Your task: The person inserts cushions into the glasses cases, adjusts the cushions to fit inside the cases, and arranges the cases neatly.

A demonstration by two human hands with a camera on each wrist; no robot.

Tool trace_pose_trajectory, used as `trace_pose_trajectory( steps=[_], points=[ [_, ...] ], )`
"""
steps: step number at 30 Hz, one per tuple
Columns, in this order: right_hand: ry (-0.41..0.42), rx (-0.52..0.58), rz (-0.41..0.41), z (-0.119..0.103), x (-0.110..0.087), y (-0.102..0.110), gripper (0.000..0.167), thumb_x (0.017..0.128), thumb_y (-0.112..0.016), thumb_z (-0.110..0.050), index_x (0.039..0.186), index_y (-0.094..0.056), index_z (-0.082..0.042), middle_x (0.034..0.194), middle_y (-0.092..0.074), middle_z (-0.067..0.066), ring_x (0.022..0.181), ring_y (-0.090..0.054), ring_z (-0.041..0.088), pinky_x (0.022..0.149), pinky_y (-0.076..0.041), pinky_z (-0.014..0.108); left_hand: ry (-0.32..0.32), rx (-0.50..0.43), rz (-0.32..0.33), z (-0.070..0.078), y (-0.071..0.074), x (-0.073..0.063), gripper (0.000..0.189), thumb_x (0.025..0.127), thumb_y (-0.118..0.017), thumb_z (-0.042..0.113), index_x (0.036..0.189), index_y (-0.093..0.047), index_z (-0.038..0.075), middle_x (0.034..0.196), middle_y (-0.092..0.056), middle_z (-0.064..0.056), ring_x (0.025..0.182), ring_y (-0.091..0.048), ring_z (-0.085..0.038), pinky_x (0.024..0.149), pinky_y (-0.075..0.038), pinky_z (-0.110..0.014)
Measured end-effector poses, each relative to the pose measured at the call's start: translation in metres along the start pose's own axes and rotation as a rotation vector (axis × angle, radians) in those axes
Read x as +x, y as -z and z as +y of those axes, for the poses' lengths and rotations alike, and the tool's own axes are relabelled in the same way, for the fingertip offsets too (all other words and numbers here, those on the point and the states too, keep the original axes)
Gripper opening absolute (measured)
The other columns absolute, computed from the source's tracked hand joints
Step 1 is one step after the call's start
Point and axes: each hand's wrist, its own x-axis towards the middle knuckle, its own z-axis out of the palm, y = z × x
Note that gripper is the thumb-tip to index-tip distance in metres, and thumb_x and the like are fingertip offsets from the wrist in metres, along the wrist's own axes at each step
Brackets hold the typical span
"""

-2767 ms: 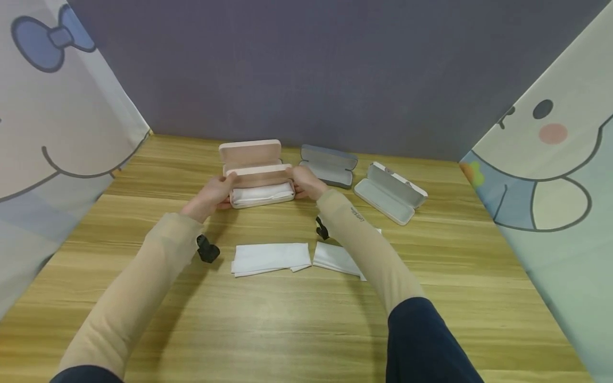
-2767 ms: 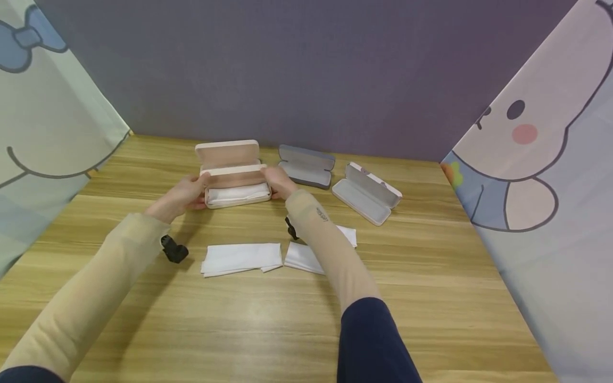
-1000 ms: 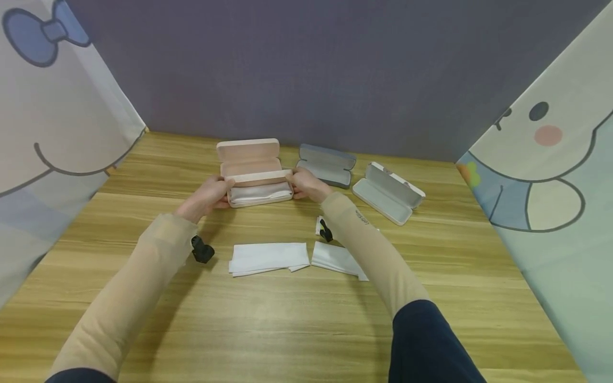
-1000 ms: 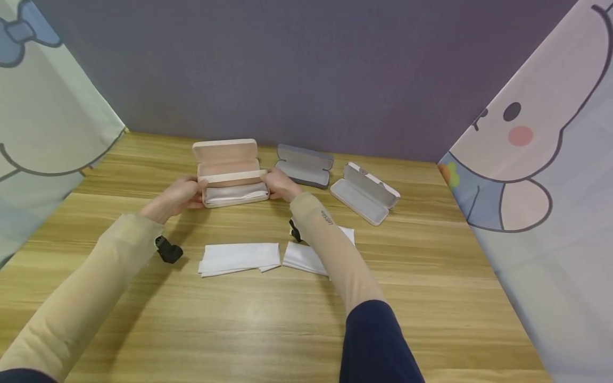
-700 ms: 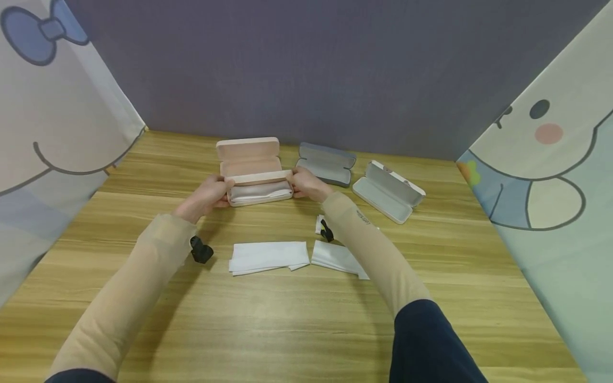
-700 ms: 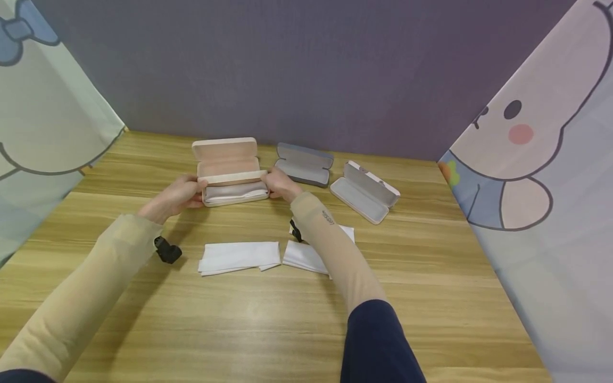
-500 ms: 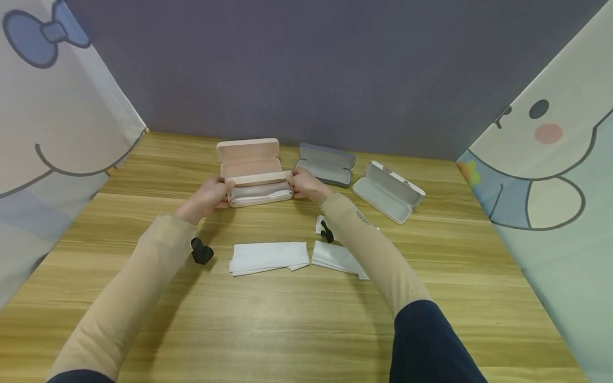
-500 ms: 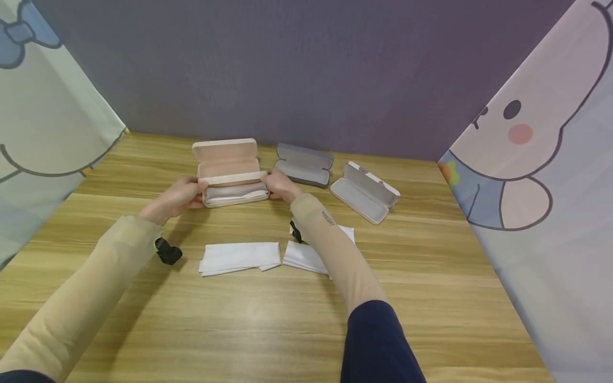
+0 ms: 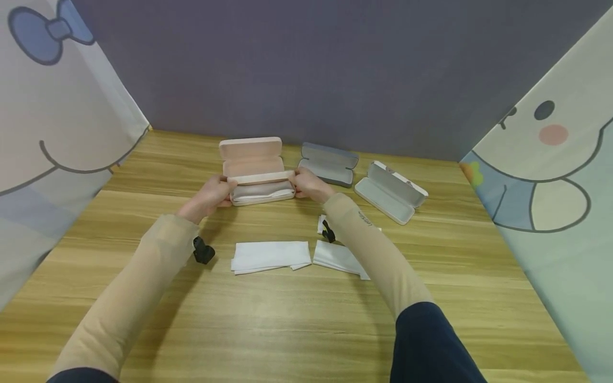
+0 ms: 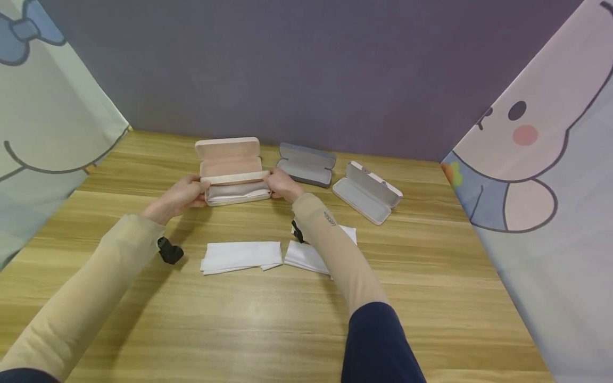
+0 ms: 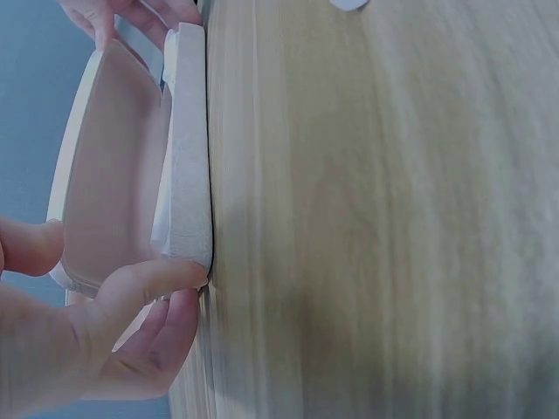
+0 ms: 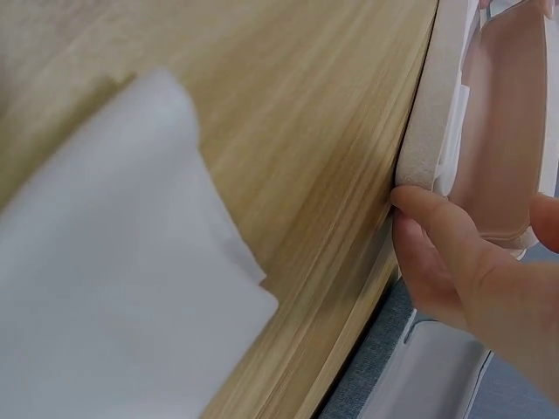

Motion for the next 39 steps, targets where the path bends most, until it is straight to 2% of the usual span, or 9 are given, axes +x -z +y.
trace_pose_trajectory(
  steps=[3, 8, 12, 16, 19, 22, 27, 35, 39],
  points=[
    [0.005, -0.009, -0.007, -0.0005, -0.0013, 0.0002, 0.04, 0.104, -0.03, -0.014, 0.14, -0.037, 0.003, 0.121, -0.047, 0.023, 0.093, -0.047, 0.022, 0.084, -0.043, 0.037, 0.011, -0.007, 0.003, 0.0012, -0.0005, -0.0009, 0.066, 0.104, -0.03, 0.024, 0.148, 0.006, -0.011, 0.15, -0.016, -0.032, 0.13, -0.031, -0.037, 0.114, -0.033, -0.048],
    [0.001, -0.013, -0.013, -0.0005, -0.0012, -0.0003, 0.042, 0.105, -0.029, -0.015, 0.143, -0.033, 0.002, 0.123, -0.047, 0.021, 0.099, -0.047, 0.022, 0.087, -0.043, 0.038, 0.009, -0.006, -0.005, 0.0017, -0.0009, -0.0031, 0.067, 0.104, -0.029, 0.023, 0.149, 0.009, -0.009, 0.153, -0.01, -0.031, 0.14, -0.022, -0.04, 0.115, -0.031, -0.048],
    [0.0, -0.015, 0.0, -0.0001, 0.0002, -0.0009, 0.044, 0.104, -0.03, -0.013, 0.146, -0.031, 0.002, 0.096, -0.047, 0.014, 0.096, -0.047, 0.022, 0.09, -0.044, 0.038, 0.011, -0.006, -0.002, 0.001, -0.0014, -0.0016, 0.066, 0.104, -0.029, 0.023, 0.149, 0.009, -0.008, 0.153, -0.01, -0.031, 0.139, -0.023, -0.038, 0.115, -0.031, -0.048],
    [-0.013, -0.033, 0.019, 0.0001, 0.002, -0.0023, 0.047, 0.102, -0.03, -0.008, 0.147, -0.028, 0.003, 0.116, -0.053, 0.018, 0.111, -0.049, 0.024, 0.101, -0.045, 0.038, 0.015, 0.003, -0.001, 0.0015, -0.0024, -0.0007, 0.065, 0.104, -0.029, 0.02, 0.148, 0.01, -0.009, 0.153, -0.011, -0.031, 0.131, -0.029, -0.034, 0.114, -0.031, -0.048],
    [-0.015, -0.048, 0.029, 0.0005, 0.0024, -0.0028, 0.046, 0.1, -0.031, -0.004, 0.145, -0.03, 0.004, 0.144, -0.039, 0.02, 0.116, -0.047, 0.024, 0.095, -0.046, 0.034, 0.017, 0.007, -0.002, 0.0023, -0.003, -0.0008, 0.065, 0.104, -0.029, 0.017, 0.147, 0.011, -0.01, 0.152, -0.01, -0.031, 0.132, -0.03, -0.035, 0.114, -0.031, -0.049],
    [-0.004, -0.056, 0.034, 0.0012, 0.0018, -0.0025, 0.044, 0.099, -0.031, -0.003, 0.142, -0.033, 0.005, 0.135, -0.043, 0.02, 0.101, -0.044, 0.023, 0.077, -0.04, 0.031, 0.023, 0.007, 0.004, 0.0027, -0.0036, -0.0003, 0.064, 0.104, -0.029, 0.016, 0.147, 0.01, -0.011, 0.153, -0.009, -0.031, 0.138, -0.026, -0.037, 0.114, -0.031, -0.049],
    [0.012, -0.058, 0.036, 0.0025, 0.0004, -0.0032, 0.044, 0.098, -0.031, -0.001, 0.141, -0.036, 0.005, 0.125, -0.045, 0.018, 0.094, -0.042, 0.022, 0.066, -0.035, 0.027, 0.032, 0.001, 0.026, 0.0018, -0.0053, 0.0005, 0.063, 0.103, -0.03, 0.015, 0.147, 0.007, -0.011, 0.152, -0.012, -0.031, 0.136, -0.028, -0.036, 0.114, -0.032, -0.048],
    [0.023, -0.08, 0.02, 0.0026, -0.004, -0.0026, 0.045, 0.102, -0.032, -0.007, 0.146, -0.033, 0.003, 0.138, -0.044, 0.019, 0.107, -0.046, 0.02, 0.082, -0.043, 0.031, 0.023, -0.002, 0.032, -0.0001, -0.0058, 0.0012, 0.061, 0.103, -0.032, 0.014, 0.148, 0.001, -0.01, 0.15, -0.017, -0.03, 0.128, -0.033, -0.031, 0.113, -0.033, -0.048],
    [0.038, -0.067, 0.015, 0.0042, -0.0049, -0.0018, 0.041, 0.103, -0.033, -0.009, 0.141, -0.039, 0.004, 0.116, -0.049, 0.018, 0.075, -0.042, 0.013, 0.067, -0.038, 0.025, 0.024, -0.011, 0.027, -0.0003, -0.0057, 0.0008, 0.061, 0.103, -0.032, 0.012, 0.148, 0.002, -0.009, 0.152, -0.014, -0.029, 0.131, -0.03, -0.032, 0.114, -0.031, -0.048]
  ],
)
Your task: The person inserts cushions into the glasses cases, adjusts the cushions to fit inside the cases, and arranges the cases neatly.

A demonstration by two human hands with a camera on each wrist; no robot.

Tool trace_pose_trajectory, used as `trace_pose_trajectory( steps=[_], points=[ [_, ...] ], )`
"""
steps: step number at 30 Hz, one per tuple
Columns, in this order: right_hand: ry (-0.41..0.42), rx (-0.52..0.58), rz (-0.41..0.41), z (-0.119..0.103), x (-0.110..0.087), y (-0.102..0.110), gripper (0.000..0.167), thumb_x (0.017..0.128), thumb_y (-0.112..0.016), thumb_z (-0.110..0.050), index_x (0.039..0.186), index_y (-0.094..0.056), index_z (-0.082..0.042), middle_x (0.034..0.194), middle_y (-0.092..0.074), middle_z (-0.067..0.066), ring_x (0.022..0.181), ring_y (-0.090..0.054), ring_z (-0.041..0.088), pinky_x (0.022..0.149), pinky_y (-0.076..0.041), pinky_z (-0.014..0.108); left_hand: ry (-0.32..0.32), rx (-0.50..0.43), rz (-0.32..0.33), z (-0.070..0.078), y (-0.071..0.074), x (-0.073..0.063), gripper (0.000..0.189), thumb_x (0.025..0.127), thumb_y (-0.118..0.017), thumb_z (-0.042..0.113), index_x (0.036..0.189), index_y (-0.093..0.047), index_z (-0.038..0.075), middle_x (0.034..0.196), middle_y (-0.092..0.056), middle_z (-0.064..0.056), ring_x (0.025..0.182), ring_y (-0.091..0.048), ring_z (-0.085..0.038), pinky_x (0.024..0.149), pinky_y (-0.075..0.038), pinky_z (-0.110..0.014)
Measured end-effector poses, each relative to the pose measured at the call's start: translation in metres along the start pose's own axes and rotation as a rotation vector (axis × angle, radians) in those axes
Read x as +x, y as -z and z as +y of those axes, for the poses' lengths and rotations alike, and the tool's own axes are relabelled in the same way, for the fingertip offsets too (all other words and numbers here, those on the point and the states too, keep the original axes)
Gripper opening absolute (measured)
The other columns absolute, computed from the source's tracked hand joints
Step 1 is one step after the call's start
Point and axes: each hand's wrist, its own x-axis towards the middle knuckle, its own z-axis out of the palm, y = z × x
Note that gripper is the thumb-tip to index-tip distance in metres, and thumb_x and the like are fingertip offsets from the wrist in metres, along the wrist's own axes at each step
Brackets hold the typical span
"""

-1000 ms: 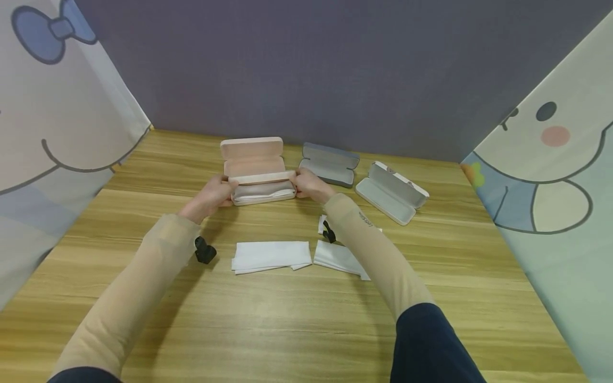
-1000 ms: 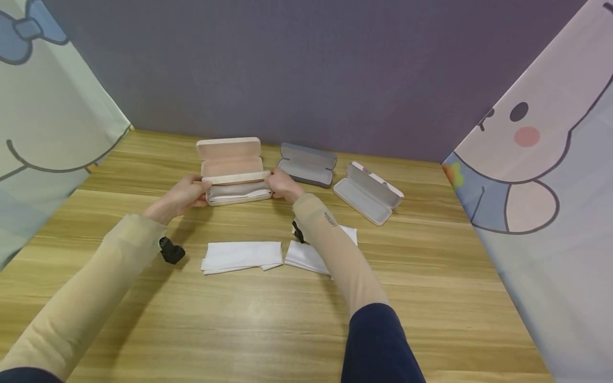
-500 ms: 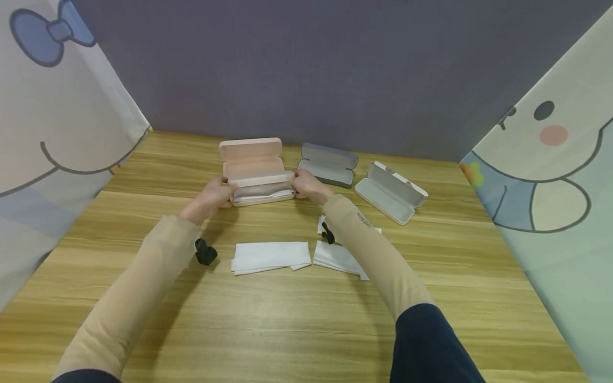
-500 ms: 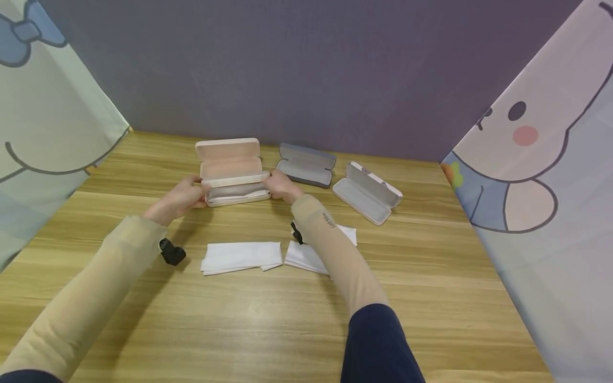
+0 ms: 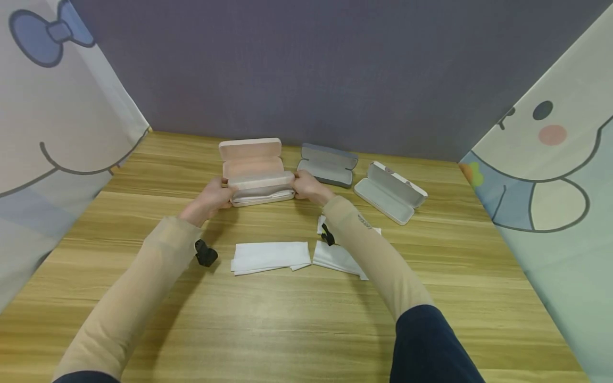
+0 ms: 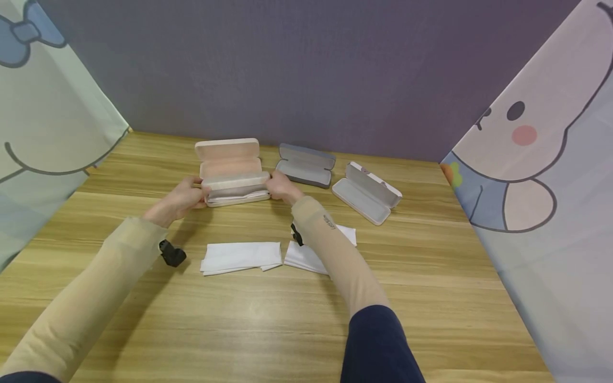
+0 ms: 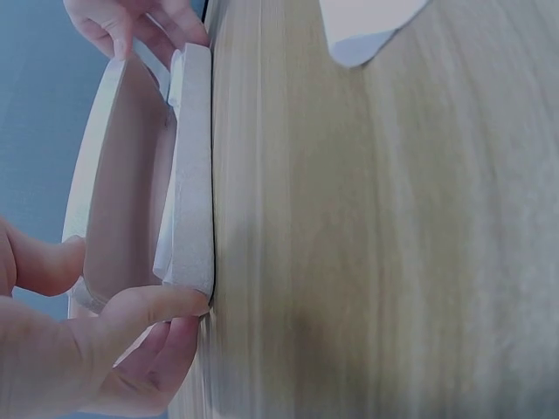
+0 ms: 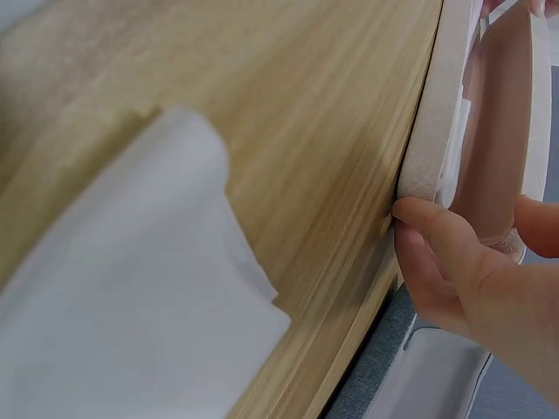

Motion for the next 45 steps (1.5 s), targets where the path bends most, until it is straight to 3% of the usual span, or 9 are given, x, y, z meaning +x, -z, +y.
trace_pose_trajectory(
  steps=[4, 9, 13, 16, 19, 21, 28, 33, 45],
  points=[
    [0.016, 0.017, 0.002, 0.003, 0.0, 0.0, 0.042, 0.103, -0.035, -0.008, 0.143, -0.036, 0.004, 0.087, -0.048, 0.01, 0.049, -0.022, 0.007, 0.051, -0.026, 0.02, -0.003, -0.006, -0.004, -0.001, -0.001, -0.001, 0.06, 0.103, -0.032, 0.011, 0.148, 0.003, -0.009, 0.154, -0.012, -0.029, 0.133, -0.028, -0.033, 0.114, -0.031, -0.048],
    [0.028, 0.009, 0.02, 0.006, 0.001, -0.002, 0.049, 0.102, -0.038, -0.008, 0.148, -0.026, 0.003, 0.058, -0.034, -0.003, 0.039, -0.021, 0.003, 0.045, -0.025, 0.017, -0.001, -0.014, 0.003, -0.001, -0.002, -0.003, 0.06, 0.103, -0.032, 0.01, 0.149, 0.003, -0.008, 0.154, -0.012, -0.029, 0.135, -0.028, -0.034, 0.114, -0.031, -0.047],
    [0.045, -0.097, 0.054, 0.007, 0.0, -0.003, 0.051, 0.102, -0.038, -0.012, 0.149, -0.025, 0.003, 0.085, -0.053, 0.005, 0.052, -0.035, 0.006, 0.053, -0.032, 0.018, 0.0, -0.023, 0.007, 0.0, -0.002, -0.003, 0.06, 0.103, -0.033, 0.008, 0.149, 0.002, -0.008, 0.154, -0.012, -0.028, 0.137, -0.027, -0.035, 0.115, -0.031, -0.047],
    [0.051, -0.2, 0.066, 0.007, -0.003, -0.002, 0.052, 0.103, -0.038, -0.016, 0.149, -0.023, 0.003, 0.136, -0.047, 0.015, 0.093, -0.052, 0.014, 0.078, -0.043, 0.023, -0.005, -0.02, 0.008, 0.0, -0.003, -0.003, 0.061, 0.102, -0.034, 0.006, 0.149, 0.002, -0.008, 0.154, -0.012, -0.029, 0.136, -0.028, -0.034, 0.115, -0.031, -0.047],
    [0.061, -0.25, 0.063, 0.007, -0.004, -0.001, 0.053, 0.103, -0.038, -0.017, 0.149, -0.022, 0.004, 0.156, -0.027, 0.018, 0.135, -0.036, 0.023, 0.108, -0.036, 0.032, -0.014, -0.013, 0.008, 0.0, -0.004, -0.004, 0.061, 0.101, -0.034, 0.004, 0.149, 0.0, -0.009, 0.153, -0.014, -0.03, 0.128, -0.032, -0.031, 0.112, -0.034, -0.045],
    [0.071, -0.26, 0.059, 0.008, -0.004, -0.001, 0.052, 0.103, -0.039, -0.015, 0.149, -0.023, 0.005, 0.156, -0.026, 0.019, 0.143, -0.029, 0.027, 0.115, -0.031, 0.036, -0.016, -0.004, 0.017, 0.0, -0.005, -0.005, 0.061, 0.1, -0.035, 0.004, 0.149, -0.002, -0.01, 0.151, -0.017, -0.031, 0.119, -0.036, -0.027, 0.106, -0.038, -0.041],
    [0.059, -0.268, 0.066, 0.013, -0.002, -0.004, 0.053, 0.1, -0.044, -0.007, 0.148, -0.025, 0.002, 0.152, -0.033, 0.019, 0.136, -0.037, 0.028, 0.111, -0.035, 0.037, -0.033, 0.051, 0.126, -0.007, -0.01, -0.004, 0.059, 0.096, -0.045, -0.002, 0.148, -0.017, -0.008, 0.141, -0.033, -0.028, 0.103, -0.042, -0.021, 0.077, -0.043, -0.022],
    [0.031, -0.247, 0.082, 0.016, -0.002, -0.007, 0.053, 0.101, -0.043, -0.01, 0.149, -0.023, -0.001, 0.154, -0.031, 0.017, 0.141, -0.032, 0.027, 0.116, -0.03, 0.038, -0.042, 0.086, 0.185, -0.011, -0.014, -0.002, 0.061, 0.091, -0.049, -0.006, 0.146, -0.022, -0.008, 0.137, -0.038, -0.029, 0.107, -0.045, -0.026, 0.081, -0.044, -0.024],
    [0.039, -0.253, 0.101, 0.018, 0.001, -0.01, 0.054, 0.1, -0.046, -0.011, 0.148, -0.025, 0.001, 0.149, -0.038, 0.019, 0.136, -0.04, 0.029, 0.112, -0.037, 0.037, -0.019, 0.112, 0.197, -0.014, -0.01, -0.005, 0.062, 0.092, -0.052, -0.002, 0.146, -0.023, -0.008, 0.138, -0.038, -0.029, 0.11, -0.046, -0.027, 0.083, -0.044, -0.025]
  ],
)
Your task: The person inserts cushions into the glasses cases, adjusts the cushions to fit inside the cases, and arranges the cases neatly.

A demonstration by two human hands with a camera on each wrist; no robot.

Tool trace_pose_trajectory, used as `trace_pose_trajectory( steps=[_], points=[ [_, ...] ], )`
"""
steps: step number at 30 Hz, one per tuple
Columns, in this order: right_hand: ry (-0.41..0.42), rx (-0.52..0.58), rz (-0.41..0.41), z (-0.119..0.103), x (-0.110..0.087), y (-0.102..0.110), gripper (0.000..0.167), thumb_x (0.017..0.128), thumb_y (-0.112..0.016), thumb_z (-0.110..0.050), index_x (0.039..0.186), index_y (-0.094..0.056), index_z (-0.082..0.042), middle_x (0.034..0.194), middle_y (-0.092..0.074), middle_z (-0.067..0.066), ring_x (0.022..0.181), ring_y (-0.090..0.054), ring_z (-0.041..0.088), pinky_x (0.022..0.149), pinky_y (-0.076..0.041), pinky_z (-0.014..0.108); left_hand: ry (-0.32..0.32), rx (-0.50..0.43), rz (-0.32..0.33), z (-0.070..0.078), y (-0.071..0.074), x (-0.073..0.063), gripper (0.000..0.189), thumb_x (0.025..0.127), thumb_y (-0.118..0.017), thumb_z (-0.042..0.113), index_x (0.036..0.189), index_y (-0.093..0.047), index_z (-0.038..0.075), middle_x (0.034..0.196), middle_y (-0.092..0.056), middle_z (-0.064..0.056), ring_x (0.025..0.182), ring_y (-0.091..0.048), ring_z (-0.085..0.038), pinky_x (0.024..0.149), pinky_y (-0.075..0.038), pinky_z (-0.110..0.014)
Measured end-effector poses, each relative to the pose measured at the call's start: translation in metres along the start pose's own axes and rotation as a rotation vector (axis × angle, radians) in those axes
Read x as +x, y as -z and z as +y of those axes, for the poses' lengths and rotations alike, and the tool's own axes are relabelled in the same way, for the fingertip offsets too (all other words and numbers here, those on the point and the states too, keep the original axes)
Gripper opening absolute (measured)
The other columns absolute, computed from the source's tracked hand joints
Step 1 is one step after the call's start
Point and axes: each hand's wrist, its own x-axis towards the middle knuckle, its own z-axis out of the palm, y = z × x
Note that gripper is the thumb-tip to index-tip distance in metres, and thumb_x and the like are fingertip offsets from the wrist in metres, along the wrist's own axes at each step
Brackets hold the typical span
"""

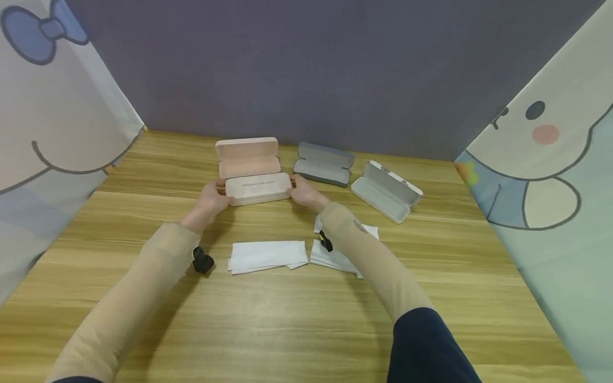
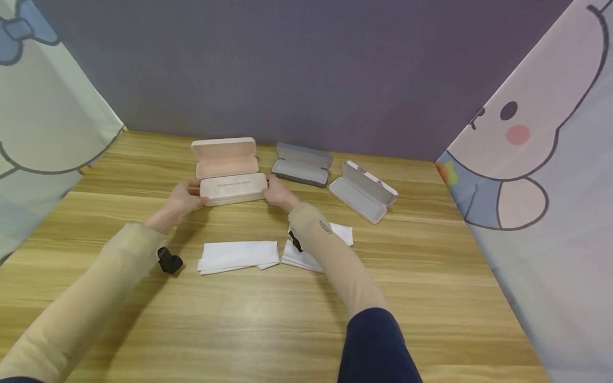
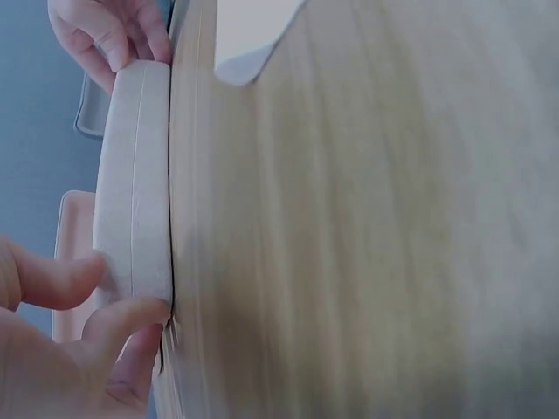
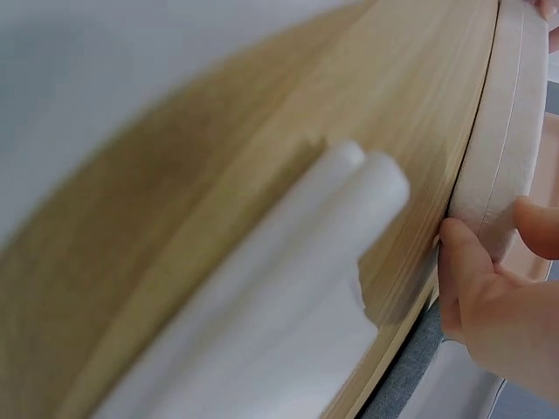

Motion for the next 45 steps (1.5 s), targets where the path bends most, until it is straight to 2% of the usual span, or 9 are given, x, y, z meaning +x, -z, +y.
trace_pose_trajectory(
  steps=[6, 18, 27, 32, 41, 45],
  points=[
    [0.0, 0.038, -0.002, -0.004, 0.0, -0.004, 0.054, 0.099, -0.048, -0.008, 0.148, -0.025, 0.001, 0.148, -0.038, 0.019, 0.135, -0.04, 0.028, 0.109, -0.039, 0.036, 0.038, -0.036, -0.045, -0.001, 0.01, -0.003, 0.066, 0.094, -0.053, 0.003, 0.148, -0.018, -0.006, 0.144, -0.033, -0.027, 0.11, -0.047, -0.023, 0.094, -0.046, -0.029],
    [0.024, 0.026, -0.005, -0.01, 0.0, -0.012, 0.053, 0.099, -0.047, -0.006, 0.147, -0.028, 0.001, 0.145, -0.041, 0.021, 0.132, -0.043, 0.029, 0.108, -0.04, 0.037, 0.043, -0.016, -0.03, -0.007, 0.016, -0.011, 0.065, 0.092, -0.054, 0.004, 0.147, -0.021, -0.007, 0.144, -0.034, -0.028, 0.112, -0.047, -0.025, 0.084, -0.046, -0.022],
    [0.074, -0.025, -0.02, -0.02, 0.002, -0.025, 0.048, 0.098, -0.047, -0.004, 0.144, -0.035, 0.002, 0.141, -0.046, 0.019, 0.126, -0.047, 0.027, 0.106, -0.042, 0.035, 0.059, -0.006, -0.031, -0.014, 0.032, -0.018, 0.067, 0.093, -0.054, 0.006, 0.148, -0.018, -0.007, 0.146, -0.032, -0.028, 0.108, -0.049, -0.021, 0.076, -0.048, -0.015],
    [0.116, -0.052, -0.018, -0.025, 0.004, -0.034, 0.046, 0.097, -0.048, -0.002, 0.142, -0.038, 0.004, 0.141, -0.047, 0.019, 0.126, -0.048, 0.027, 0.107, -0.041, 0.035, 0.055, 0.006, -0.031, -0.021, 0.041, -0.021, 0.069, 0.093, -0.055, 0.007, 0.148, -0.017, -0.009, 0.144, -0.031, -0.029, 0.107, -0.048, -0.02, 0.076, -0.049, -0.014],
    [0.138, -0.075, -0.018, -0.032, 0.005, -0.043, 0.046, 0.097, -0.048, -0.002, 0.141, -0.039, 0.004, 0.14, -0.048, 0.018, 0.125, -0.048, 0.024, 0.107, -0.041, 0.032, 0.053, 0.023, -0.024, -0.025, 0.052, -0.026, 0.066, 0.093, -0.056, 0.006, 0.147, -0.02, -0.01, 0.14, -0.035, -0.027, 0.095, -0.049, -0.01, 0.077, -0.05, -0.015],
    [0.137, -0.073, -0.021, -0.033, 0.006, -0.045, 0.048, 0.097, -0.049, -0.003, 0.143, -0.038, 0.002, 0.142, -0.048, 0.018, 0.128, -0.048, 0.024, 0.108, -0.04, 0.032, 0.057, 0.021, -0.023, -0.027, 0.055, -0.027, 0.067, 0.093, -0.056, 0.006, 0.147, -0.02, -0.009, 0.142, -0.034, -0.028, 0.096, -0.049, -0.01, 0.077, -0.05, -0.014]
  ],
)
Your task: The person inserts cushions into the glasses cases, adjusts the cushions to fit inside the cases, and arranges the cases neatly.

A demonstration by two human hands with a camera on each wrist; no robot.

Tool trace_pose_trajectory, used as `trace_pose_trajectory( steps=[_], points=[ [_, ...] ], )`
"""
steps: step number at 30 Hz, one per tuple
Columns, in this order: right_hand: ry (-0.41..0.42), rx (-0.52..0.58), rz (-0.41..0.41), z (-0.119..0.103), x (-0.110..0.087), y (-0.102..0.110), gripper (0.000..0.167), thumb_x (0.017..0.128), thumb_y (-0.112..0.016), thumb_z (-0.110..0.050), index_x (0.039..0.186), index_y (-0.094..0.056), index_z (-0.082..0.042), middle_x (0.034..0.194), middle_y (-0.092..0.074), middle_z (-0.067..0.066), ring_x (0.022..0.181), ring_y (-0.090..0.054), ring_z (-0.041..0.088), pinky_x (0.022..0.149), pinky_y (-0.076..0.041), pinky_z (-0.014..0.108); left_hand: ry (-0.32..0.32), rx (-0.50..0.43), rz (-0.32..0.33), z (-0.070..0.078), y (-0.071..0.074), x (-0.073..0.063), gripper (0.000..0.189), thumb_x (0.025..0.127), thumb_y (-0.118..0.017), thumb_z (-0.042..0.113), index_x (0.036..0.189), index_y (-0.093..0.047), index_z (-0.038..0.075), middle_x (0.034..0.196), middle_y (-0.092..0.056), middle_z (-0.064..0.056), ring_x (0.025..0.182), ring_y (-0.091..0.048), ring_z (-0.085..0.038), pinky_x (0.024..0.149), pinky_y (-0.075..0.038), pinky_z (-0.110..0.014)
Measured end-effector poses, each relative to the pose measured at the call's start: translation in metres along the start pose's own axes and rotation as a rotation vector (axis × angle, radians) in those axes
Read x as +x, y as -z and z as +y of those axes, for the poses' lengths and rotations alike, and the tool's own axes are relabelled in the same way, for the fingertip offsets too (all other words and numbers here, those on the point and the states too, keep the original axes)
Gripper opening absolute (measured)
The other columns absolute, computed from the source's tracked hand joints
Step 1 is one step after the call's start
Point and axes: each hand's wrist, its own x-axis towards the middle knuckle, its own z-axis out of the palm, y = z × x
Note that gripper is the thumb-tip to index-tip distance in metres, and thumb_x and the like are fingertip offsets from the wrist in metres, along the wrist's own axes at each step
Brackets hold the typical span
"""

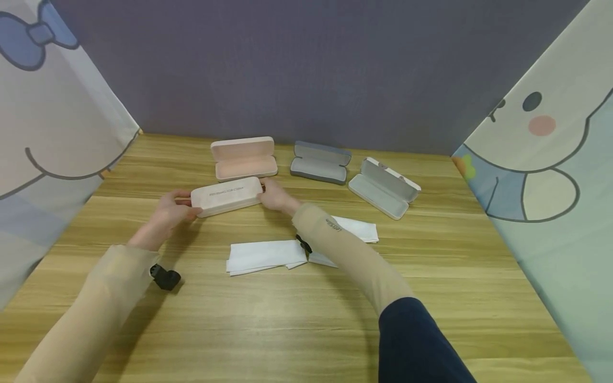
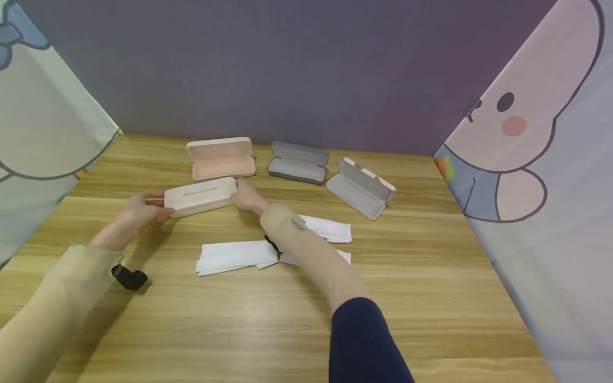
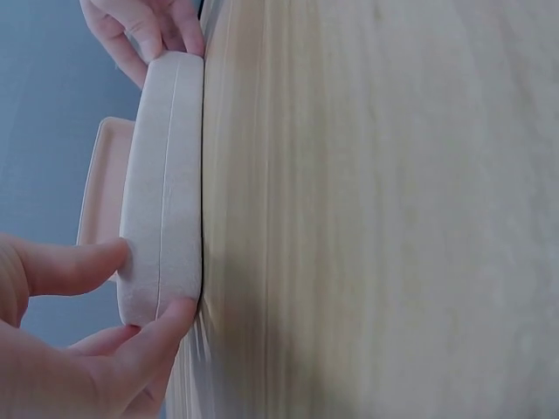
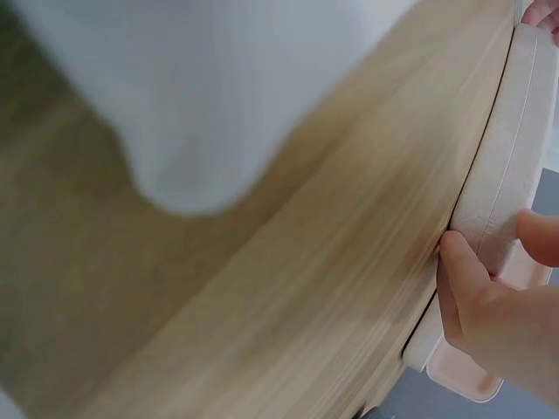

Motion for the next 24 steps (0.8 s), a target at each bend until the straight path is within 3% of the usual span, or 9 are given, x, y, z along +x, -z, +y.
trace_pose_trajectory(
  steps=[7, 12, 15, 17, 19, 22, 24],
  points=[
    [-0.016, 0.04, 0.001, -0.001, -0.001, -0.001, 0.049, 0.097, -0.05, -0.005, 0.144, -0.038, 0.001, 0.142, -0.048, 0.018, 0.129, -0.047, 0.025, 0.109, -0.039, 0.032, 0.009, -0.016, -0.002, -0.001, 0.001, -0.002, 0.068, 0.093, -0.056, 0.006, 0.148, -0.018, -0.008, 0.147, -0.03, -0.029, 0.101, -0.05, -0.012, 0.077, -0.05, -0.013],
    [-0.02, 0.078, 0.004, 0.002, 0.0, 0.0, 0.049, 0.096, -0.051, -0.005, 0.143, -0.039, 0.001, 0.14, -0.049, 0.018, 0.128, -0.048, 0.026, 0.109, -0.04, 0.033, 0.019, -0.024, -0.017, -0.002, 0.001, 0.0, 0.071, 0.094, -0.056, 0.009, 0.15, -0.014, -0.006, 0.151, -0.027, -0.031, 0.113, -0.049, -0.021, 0.077, -0.049, -0.011],
    [-0.037, 0.087, -0.007, 0.002, -0.001, 0.002, 0.05, 0.097, -0.051, -0.007, 0.144, -0.038, -0.001, 0.139, -0.05, 0.017, 0.126, -0.049, 0.025, 0.106, -0.042, 0.033, 0.023, -0.017, -0.015, -0.001, 0.001, 0.0, 0.072, 0.095, -0.056, 0.013, 0.15, -0.014, -0.006, 0.151, -0.026, -0.031, 0.108, -0.05, -0.017, 0.076, -0.048, -0.011],
    [-0.055, 0.092, -0.027, 0.002, -0.004, 0.005, 0.051, 0.098, -0.051, -0.011, 0.146, -0.037, -0.002, 0.141, -0.049, 0.017, 0.127, -0.049, 0.026, 0.105, -0.043, 0.034, 0.026, -0.005, -0.007, 0.002, -0.001, -0.002, 0.074, 0.096, -0.055, 0.018, 0.15, -0.012, -0.007, 0.152, -0.024, -0.031, 0.108, -0.049, -0.017, 0.081, -0.049, -0.017],
    [-0.073, 0.084, -0.045, 0.003, -0.006, 0.01, 0.054, 0.099, -0.051, -0.017, 0.147, -0.033, -0.003, 0.142, -0.047, 0.018, 0.128, -0.048, 0.027, 0.105, -0.044, 0.036, 0.006, 0.025, 0.01, 0.007, -0.002, -0.004, 0.076, 0.097, -0.053, 0.023, 0.151, -0.009, -0.007, 0.153, -0.02, -0.032, 0.116, -0.049, -0.026, 0.095, -0.049, -0.031],
    [-0.08, 0.086, -0.062, 0.004, -0.01, 0.021, 0.058, 0.1, -0.049, -0.023, 0.149, -0.028, -0.002, 0.146, -0.043, 0.02, 0.133, -0.044, 0.03, 0.108, -0.041, 0.039, -0.055, 0.073, 0.071, 0.018, -0.005, -0.007, 0.079, 0.096, -0.053, 0.029, 0.151, -0.007, -0.006, 0.154, -0.016, -0.033, 0.134, -0.034, -0.045, 0.107, -0.038, -0.052],
    [-0.083, 0.103, -0.054, 0.006, -0.013, 0.029, 0.06, 0.1, -0.049, -0.025, 0.15, -0.026, -0.001, 0.146, -0.041, 0.02, 0.134, -0.043, 0.03, 0.109, -0.04, 0.04, -0.11, 0.103, 0.119, 0.028, -0.008, -0.008, 0.08, 0.095, -0.055, 0.032, 0.152, -0.01, -0.003, 0.154, -0.018, -0.032, 0.137, -0.028, -0.049, 0.109, -0.034, -0.057]
  ],
)
